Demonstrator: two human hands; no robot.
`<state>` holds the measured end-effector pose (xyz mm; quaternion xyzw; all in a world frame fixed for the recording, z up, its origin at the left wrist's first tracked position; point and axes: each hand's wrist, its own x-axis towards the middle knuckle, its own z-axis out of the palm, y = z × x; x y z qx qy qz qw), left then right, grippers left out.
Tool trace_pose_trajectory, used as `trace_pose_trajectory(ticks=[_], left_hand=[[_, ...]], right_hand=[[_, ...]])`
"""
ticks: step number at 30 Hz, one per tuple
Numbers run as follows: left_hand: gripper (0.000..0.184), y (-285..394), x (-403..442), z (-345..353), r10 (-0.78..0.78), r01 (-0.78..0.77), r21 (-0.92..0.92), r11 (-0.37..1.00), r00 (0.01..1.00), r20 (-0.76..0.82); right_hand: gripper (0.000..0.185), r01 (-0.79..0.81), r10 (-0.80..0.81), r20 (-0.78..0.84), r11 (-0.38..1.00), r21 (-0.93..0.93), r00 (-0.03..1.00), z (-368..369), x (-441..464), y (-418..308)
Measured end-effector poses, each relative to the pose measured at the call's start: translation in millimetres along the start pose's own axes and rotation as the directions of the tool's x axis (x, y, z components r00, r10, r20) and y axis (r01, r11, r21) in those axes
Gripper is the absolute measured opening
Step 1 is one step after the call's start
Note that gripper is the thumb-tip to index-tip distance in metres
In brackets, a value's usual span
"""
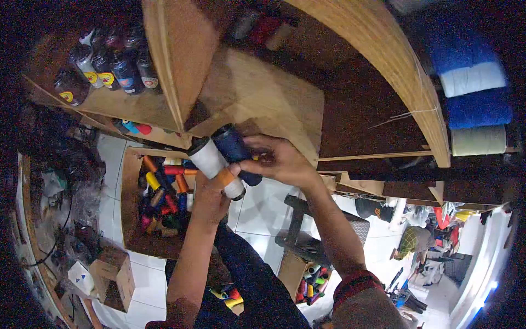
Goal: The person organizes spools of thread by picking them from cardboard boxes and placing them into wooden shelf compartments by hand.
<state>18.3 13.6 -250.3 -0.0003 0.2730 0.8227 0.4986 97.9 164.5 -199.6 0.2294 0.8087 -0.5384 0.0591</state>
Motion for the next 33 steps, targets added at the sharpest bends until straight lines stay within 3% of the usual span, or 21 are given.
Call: trace_pose_trajectory(ticks=[1, 2, 4, 5, 6, 7, 9, 10, 11, 13, 15, 18, 20, 27, 31, 33], left_hand=[[0.045, -2.4, -0.1, 3.5, 0.032, -0.032, -0.010, 0.999, 0.999, -0.009], [0.048, -3.5, 0.1, 5.5, 0.066, -0.066, -0.020, 0.998, 0.998, -0.016], [0.061, -9.4, 1.4, -0.3, 0.073, -0.072, -0.034, 0.997, 0.997, 0.026], [0.064, -12.0, 2.7, -5.8, 0.057, -0.056, -0.012, 0.998, 0.998, 0.039], [0.067, -14.2, 3.9, -10.6, 0.040, -0.041, 0.010, 0.999, 0.998, 0.050], [0.070, -16.5, 4.7, -13.6, 0.037, -0.038, 0.011, 0.999, 0.998, 0.059], [0.069, -18.2, 3.8, -11.9, 0.056, -0.055, -0.050, 0.997, 0.998, 0.035], [0.068, -18.9, 3.3, -10.5, 0.066, -0.064, -0.080, 0.995, 0.998, 0.023], [0.068, -17.1, 0.8, -8.0, -0.020, 0.021, -0.088, 0.996, 1.000, 0.011], [0.067, -23.5, -0.3, -9.2, -0.029, 0.030, -0.099, 0.995, 0.999, 0.013], [0.067, -29.9, -1.2, -12.8, -0.008, 0.010, -0.076, 0.997, 1.000, 0.025], [0.072, -36.0, -2.1, -18.6, 0.010, -0.010, -0.005, 1.000, 0.999, 0.032], [0.073, -39.8, -1.7, -22.3, 0.027, -0.027, -0.005, 1.000, 0.999, 0.017], [0.075, -29.9, -8.1, -30.7, -0.015, 0.014, -0.019, 1.000, 0.999, -0.034], [0.065, -26.9, -4.0, -42.2, 0.039, -0.035, 0.079, 0.996, 0.998, -0.052], [0.060, -16.0, -8.9, -39.5, -0.032, 0.047, 0.209, 0.977, 0.997, -0.074]], right_hand=[[0.048, 0.017, -0.016, -0.010, 0.998, 0.055, 1.000, -0.6, 0.2, 4.2], [0.046, 0.034, -0.002, -0.093, 0.942, 0.334, 0.996, -4.1, 1.9, 3.6], [0.043, 0.125, 0.092, -0.226, 0.609, 0.784, 0.970, -18.0, 6.7, 3.0], [0.041, 0.102, 0.078, -0.138, 0.353, 0.930, 0.987, -40.1, 14.8, 17.4], [0.039, 0.052, 0.039, -0.055, 0.068, 0.996, 0.998, -66.4, 28.6, 35.1], [0.033, 0.185, 0.230, -0.194, 0.060, 0.981, 0.954, -82.1, 42.7, 39.4], [0.034, 0.166, 0.424, -0.087, -0.154, 0.974, 0.902, -118.2, 75.2, 40.7], [0.033, 0.263, 0.439, -0.188, -0.115, 0.958, 0.878, -127.9, 93.0, 46.4], [0.033, 0.359, 0.451, -0.288, -0.077, 0.930, 0.845, -132.9, 108.2, 50.2], [0.033, 0.440, 0.293, -0.488, 0.216, 0.871, 0.822, -137.4, 132.1, 36.0], [0.034, 0.527, 0.087, -0.648, 0.505, 0.684, 0.757, -141.2, 152.9, 23.7], [0.034, 0.456, -0.064, -0.737, 0.821, 0.344, 0.673, -144.0, 163.5, 27.6], [0.033, 0.325, -0.079, -0.754, 0.928, 0.184, 0.652, -144.1, 171.4, 35.8], [0.033, -0.026, -0.068, -0.760, 0.993, -0.112, 0.646, -144.9, 185.4, 57.2], [0.033, -0.169, -0.052, -0.745, 0.961, -0.218, 0.665, -148.0, 188.5, 62.0], [0.033, -0.236, -0.018, -0.727, 0.940, -0.246, 0.687, -147.7, 187.6, 62.1]])
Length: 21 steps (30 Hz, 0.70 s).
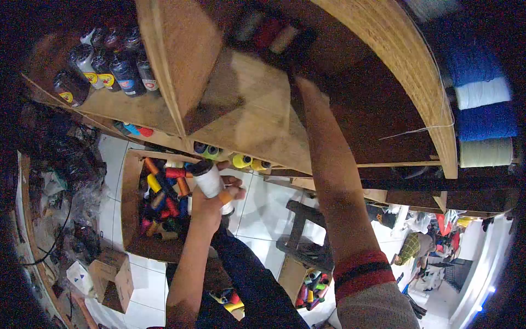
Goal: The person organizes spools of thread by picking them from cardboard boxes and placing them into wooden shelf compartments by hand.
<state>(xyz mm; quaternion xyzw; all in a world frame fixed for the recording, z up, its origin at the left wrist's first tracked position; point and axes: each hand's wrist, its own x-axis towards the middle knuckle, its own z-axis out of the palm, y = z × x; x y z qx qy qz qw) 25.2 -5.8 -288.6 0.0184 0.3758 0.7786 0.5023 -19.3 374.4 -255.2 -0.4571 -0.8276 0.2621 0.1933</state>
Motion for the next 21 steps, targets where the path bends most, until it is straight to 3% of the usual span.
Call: trace_pose_trajectory(ticks=[1, 2, 5, 6, 9, 11, 13, 14, 15, 17, 18, 20, 21], left_hand=[[0.058, 5.9, -1.9, 1.9, -0.035, 0.035, 0.068, 0.997, 0.999, -0.005], [0.046, -2.3, 0.4, 0.3, 0.037, -0.038, 0.071, 0.997, 0.999, 0.024], [0.044, 1.0, 3.1, 10.2, -0.059, 0.060, -0.184, 0.981, 0.998, 0.010], [0.046, -2.2, 9.4, 8.2, -0.048, 0.072, -0.264, 0.962, 0.994, 0.098], [0.045, 17.4, 13.8, 38.8, 0.023, -0.029, -0.298, 0.954, 0.999, -0.023], [0.040, 15.7, 20.5, 46.2, 0.149, -0.115, -0.456, 0.883, 0.988, 0.039], [0.041, 7.4, 34.3, 53.0, 0.214, -0.172, -0.523, 0.835, 0.977, 0.021], [0.042, 3.8, 37.1, 54.8, 0.195, -0.147, -0.531, 0.834, 0.980, 0.035], [0.037, -0.2, 41.2, 55.8, 0.236, -0.127, -0.565, 0.815, 0.964, 0.124], [0.033, -14.0, 45.5, 68.8, 0.168, -0.143, -0.465, 0.874, 0.986, 0.014], [0.047, -8.5, 38.7, 73.6, 0.190, -0.116, -0.463, 0.879, 0.975, 0.117], [0.060, -17.8, 33.4, 68.1, 0.263, -0.225, -0.209, 0.952, 0.949, 0.175], [0.072, -14.5, 31.2, 72.3, 0.206, -0.142, -0.333, 0.932, 0.965, 0.165]], right_hand=[[0.033, -0.011, 0.012, 0.018, 0.999, -0.044, 1.000, -1.2, -1.7, -0.8], [0.033, -0.023, 0.026, 0.049, 0.997, -0.076, 0.998, -3.7, -3.5, -1.3], [0.033, -0.071, 0.105, 0.174, 0.979, -0.190, 0.979, -16.6, -28.5, -9.1], [0.033, -0.069, 0.101, 0.258, 0.989, -0.132, 0.961, -24.5, -50.4, -19.0], [0.035, -0.072, -0.099, 0.553, 0.958, 0.279, 0.828, -56.0, -150.3, -59.5], [0.040, -0.048, -0.188, 0.663, 0.946, 0.321, 0.725, -63.8, -195.4, -60.3], [0.044, 0.023, -0.258, 0.549, 0.917, 0.398, 0.795, -69.7, -225.4, -62.3], [0.048, -0.167, -0.092, 0.572, 0.908, 0.384, 0.815, -76.8, -231.7, -68.2], [0.047, -0.221, -0.055, 0.493, 0.847, 0.483, 0.868, -77.4, -228.6, -63.8], [0.045, -0.285, 0.057, 0.341, 0.684, 0.671, 0.938, -76.3, -217.5, -51.7], [0.042, -0.255, 0.119, 0.240, 0.681, 0.687, 0.964, -77.9, -207.8, -57.0], [0.036, -0.187, 0.209, 0.065, 0.638, 0.747, 0.976, -78.7, -160.7, -41.4], [0.033, -0.144, 0.241, -0.004, 0.595, 0.791, 0.971, -78.4, -131.2, -20.4]])
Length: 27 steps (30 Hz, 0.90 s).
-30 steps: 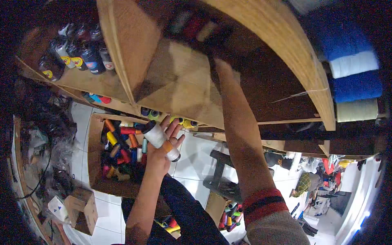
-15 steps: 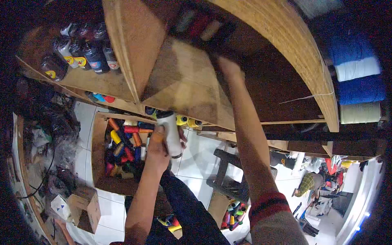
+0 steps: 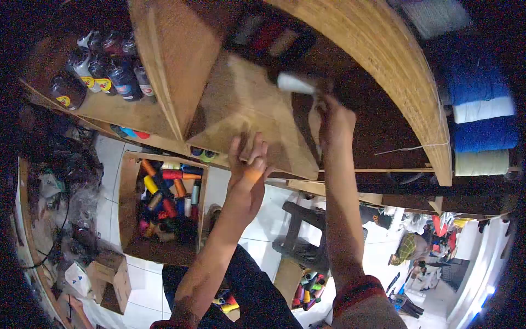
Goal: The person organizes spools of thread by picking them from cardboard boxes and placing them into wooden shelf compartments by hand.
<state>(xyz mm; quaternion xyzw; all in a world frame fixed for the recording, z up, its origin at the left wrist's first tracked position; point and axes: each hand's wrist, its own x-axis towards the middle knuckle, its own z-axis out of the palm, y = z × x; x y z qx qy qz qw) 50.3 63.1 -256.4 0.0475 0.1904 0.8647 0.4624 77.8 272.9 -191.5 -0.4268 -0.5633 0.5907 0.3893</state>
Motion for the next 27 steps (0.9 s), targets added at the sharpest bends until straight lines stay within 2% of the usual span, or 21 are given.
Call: trace_pose_trajectory(ticks=[1, 4, 5, 8, 9, 12, 16, 17, 20, 21, 22, 24, 26, 27], left_hand=[[0.087, 2.0, -0.9, 5.4, -0.053, 0.048, -0.142, 0.989, 0.998, -0.030], [0.094, -14.4, -10.3, -14.2, -0.033, 0.035, -0.071, 0.997, 0.999, 0.023], [0.095, -13.3, -16.1, -19.5, -0.019, 0.028, -0.135, 0.990, 0.998, 0.065], [0.094, -7.9, -27.5, -26.9, -0.090, 0.089, 0.058, 0.994, 0.996, 0.024], [0.093, -4.6, -32.1, -28.0, -0.085, 0.085, 0.008, 0.996, 0.996, 0.006], [0.094, -2.4, -37.2, -41.7, -0.057, 0.055, 0.059, 0.997, 0.998, 0.023], [0.093, 9.2, -41.3, -51.7, -0.066, 0.066, 0.013, 0.998, 0.997, -0.050], [0.092, 8.8, -42.8, -58.3, -0.018, 0.018, -0.009, 1.000, 0.999, -0.045], [0.099, 25.1, -43.1, -66.0, -0.010, 0.008, -0.013, 1.000, 0.993, -0.116], [0.094, 27.8, -45.6, -70.8, 0.010, -0.017, -0.050, 0.999, 0.990, -0.139], [0.087, 31.8, -48.7, -78.3, -0.054, 0.053, -0.011, 0.999, 0.978, -0.199], [0.075, 36.8, -63.8, -98.2, -0.042, 0.035, -0.052, 0.998, 0.990, -0.131], [0.061, 45.2, -79.2, -121.7, -0.080, 0.097, 0.095, 0.991, 0.983, -0.166], [0.052, 48.2, -91.0, -133.2, -0.054, 0.074, 0.090, 0.993, 0.976, -0.212]], right_hand=[[0.034, 0.038, -0.036, -0.061, 0.999, 0.031, 0.997, -1.9, 31.5, 5.9], [0.034, 0.080, -0.082, -0.101, 0.996, -0.028, 0.992, 8.3, 88.2, 19.2], [0.034, 0.081, -0.086, -0.093, 0.995, -0.060, 0.992, 11.6, 101.3, 23.4], [0.034, 0.084, -0.093, -0.070, 0.988, -0.128, 0.993, 19.2, 126.2, 30.9], [0.034, 0.085, -0.095, -0.063, 0.986, -0.142, 0.993, 21.7, 130.2, 32.9], [0.034, 0.087, -0.096, -0.042, 0.979, -0.182, 0.994, 25.8, 137.8, 38.5], [0.034, 0.087, -0.093, -0.018, 0.974, -0.209, 0.996, 30.3, 141.3, 46.6], [0.034, 0.088, -0.094, -0.017, 0.972, -0.216, 0.995, 28.6, 141.1, 46.9], [0.035, 0.075, -0.078, -0.006, 0.973, -0.219, 0.997, 24.6, 137.7, 54.9], [0.035, 0.062, -0.064, -0.002, 0.974, -0.216, 0.998, 22.8, 136.4, 56.7], [0.035, 0.044, -0.046, -0.002, 0.979, -0.198, 0.999, 19.6, 132.7, 58.4], [0.035, 0.013, -0.014, -0.005, 0.987, -0.160, 1.000, 11.1, 121.0, 60.6], [0.035, -0.031, 0.030, -0.023, 0.997, -0.077, 0.999, 5.1, 105.2, 67.3], [0.035, -0.054, 0.054, -0.037, 0.998, -0.012, 0.998, 2.4, 92.4, 68.4]])
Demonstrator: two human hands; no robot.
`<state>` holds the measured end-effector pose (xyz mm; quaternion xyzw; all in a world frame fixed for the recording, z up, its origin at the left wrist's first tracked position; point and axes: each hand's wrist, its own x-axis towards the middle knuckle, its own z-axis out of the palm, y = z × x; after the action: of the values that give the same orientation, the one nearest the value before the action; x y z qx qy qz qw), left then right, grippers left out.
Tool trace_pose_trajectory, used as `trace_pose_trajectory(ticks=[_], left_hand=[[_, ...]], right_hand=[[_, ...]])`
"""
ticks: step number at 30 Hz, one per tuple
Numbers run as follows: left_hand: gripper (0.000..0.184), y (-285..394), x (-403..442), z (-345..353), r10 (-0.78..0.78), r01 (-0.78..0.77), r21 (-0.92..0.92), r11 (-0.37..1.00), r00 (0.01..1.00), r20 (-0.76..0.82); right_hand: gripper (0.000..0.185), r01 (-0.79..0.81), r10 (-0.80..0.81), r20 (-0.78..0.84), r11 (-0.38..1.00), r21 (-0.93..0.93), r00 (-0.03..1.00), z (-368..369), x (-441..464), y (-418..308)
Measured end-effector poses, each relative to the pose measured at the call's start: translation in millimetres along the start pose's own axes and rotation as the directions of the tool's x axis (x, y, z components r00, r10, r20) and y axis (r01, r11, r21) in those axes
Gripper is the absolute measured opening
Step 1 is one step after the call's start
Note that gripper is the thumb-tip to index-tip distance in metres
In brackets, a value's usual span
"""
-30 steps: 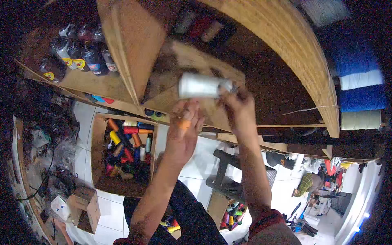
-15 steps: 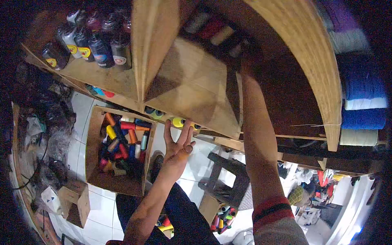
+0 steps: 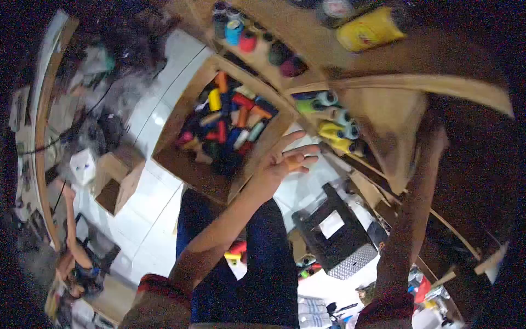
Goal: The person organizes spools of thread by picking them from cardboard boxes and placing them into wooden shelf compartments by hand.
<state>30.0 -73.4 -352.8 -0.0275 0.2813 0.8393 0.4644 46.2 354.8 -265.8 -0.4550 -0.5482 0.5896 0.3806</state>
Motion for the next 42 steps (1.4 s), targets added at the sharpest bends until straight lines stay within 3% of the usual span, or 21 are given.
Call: trace_pose_trajectory(ticks=[4, 6, 7, 8, 9, 10, 11, 13, 15, 16, 17, 18, 21, 26, 28, 31, 34, 37, 39, 41, 42], left_hand=[[0.045, -6.7, -22.3, -85.8, -0.026, 0.052, 0.150, 0.987, 0.985, -0.172], [0.039, -20.1, -35.9, -141.2, 0.032, 0.036, 0.263, 0.964, 0.968, -0.248], [0.036, -13.5, -41.5, -163.0, 0.039, 0.169, 0.515, 0.841, 0.929, -0.368], [0.032, -26.7, -44.6, -214.3, 0.135, 0.151, 0.775, 0.614, 0.947, -0.291], [0.035, -4.5, -45.2, -225.0, 0.026, 0.369, 0.821, 0.436, 0.907, -0.421], [0.038, 15.7, -46.9, -232.6, -0.060, 0.556, 0.802, 0.217, 0.828, -0.558], [0.039, 18.0, -50.0, -260.5, 0.061, 0.506, 0.860, 0.057, 0.859, -0.509], [0.042, 7.2, -61.0, -329.6, 0.208, 0.431, 0.859, -0.278, 0.900, -0.384], [0.046, -2.3, -55.9, -412.0, 0.245, 0.397, 0.706, -0.587, 0.918, -0.313], [0.049, -9.0, -56.8, -439.2, 0.232, 0.371, 0.592, -0.716, 0.926, -0.299], [0.050, -8.1, -57.1, -448.8, 0.247, 0.330, 0.606, -0.724, 0.944, -0.219], [0.052, 0.0, -52.1, -455.9, 0.267, 0.290, 0.614, -0.734, 0.955, -0.132], [0.050, 9.4, -56.1, -464.7, 0.069, 0.094, 0.494, -0.865, 0.995, -0.068], [0.041, -1.7, -21.3, -509.8, -0.212, -0.069, 0.569, -0.820, 0.959, -0.189], [0.037, 5.6, -16.6, -520.6, -0.390, -0.202, 0.594, -0.778, 0.898, -0.206], [0.032, 9.6, -6.1, -514.2, -0.407, -0.090, 0.724, -0.684, 0.870, -0.277], [0.031, 18.6, -6.2, -501.2, -0.373, -0.053, 0.850, -0.524, 0.912, -0.173], [0.032, 29.5, -18.3, -487.3, -0.327, -0.032, 0.920, -0.390, 0.939, -0.106], [0.035, 32.7, -27.5, -478.6, -0.358, 0.019, 0.894, -0.448, 0.913, -0.198], [0.041, 30.9, -34.2, -464.7, -0.305, 0.280, 0.923, -0.264, 0.883, -0.355], [0.045, 27.6, -38.4, -455.3, -0.257, 0.474, 0.880, 0.018, 0.853, -0.454]], right_hand=[[0.035, -0.267, 0.175, 0.241, 0.862, 0.431, 0.955, -6.8, -93.7, 3.0], [0.030, -0.576, 0.190, 0.761, 0.769, 0.277, 0.620, -13.7, -153.6, 19.4], [0.035, -0.611, 0.206, 0.844, 0.773, 0.170, 0.495, -11.2, -181.9, 36.9], [0.037, -0.606, 0.332, 0.791, 0.793, 0.061, 0.513, 4.7, -216.5, 53.7], [0.039, -0.613, 0.452, 0.724, 0.789, -0.051, 0.522, 20.5, -251.2, 70.6], [0.040, -0.463, 0.632, 0.654, 0.766, -0.446, 0.417, 47.5, -269.9, 81.5], [0.041, -0.218, 0.781, 0.552, 0.616, -0.757, 0.291, 74.7, -288.5, 92.3], [0.034, 0.345, 0.755, 0.620, 0.535, -0.771, 0.214, 94.7, -320.0, 136.8], [0.033, 0.181, 0.746, 0.603, 0.576, -0.797, 0.283, 100.5, -353.6, 226.4], [0.035, -0.117, 0.757, 0.606, 0.643, -0.757, 0.244, 98.8, -370.1, 278.0], [0.036, -0.267, 0.854, 0.477, 0.518, -0.812, 0.207, 113.8, -390.3, 304.7], [0.037, -0.265, 0.714, 0.680, 0.696, -0.667, 0.166, 91.2, -410.0, 372.1], [0.042, 0.114, 0.840, 0.502, 0.489, -0.865, 0.206, 137.2, -457.9, 420.2], [0.046, -0.022, 0.615, 0.640, 0.728, -0.685, 0.461, 181.8, -496.0, 496.6], [0.046, 0.043, 0.604, 0.634, 0.707, -0.706, 0.483, 196.7, -499.5, 516.7], [0.047, 0.383, 0.439, 0.722, 0.636, -0.670, 0.535, 215.4, -500.2, 538.7], [0.049, 0.222, 0.769, 0.527, 0.478, -0.850, 0.363, 221.6, -486.3, 546.0], [0.052, 0.247, 0.797, 0.531, 0.474, -0.845, 0.287, 207.1, -485.0, 547.6], [0.055, -0.105, 0.740, 0.597, 0.651, -0.752, 0.309, 183.2, -479.3, 522.7], [0.058, -0.182, 0.717, 0.599, 0.682, -0.708, 0.355, 166.5, -468.2, 478.8], [0.060, -0.090, 0.723, 0.579, 0.651, -0.754, 0.376, 162.5, -461.3, 454.3]])
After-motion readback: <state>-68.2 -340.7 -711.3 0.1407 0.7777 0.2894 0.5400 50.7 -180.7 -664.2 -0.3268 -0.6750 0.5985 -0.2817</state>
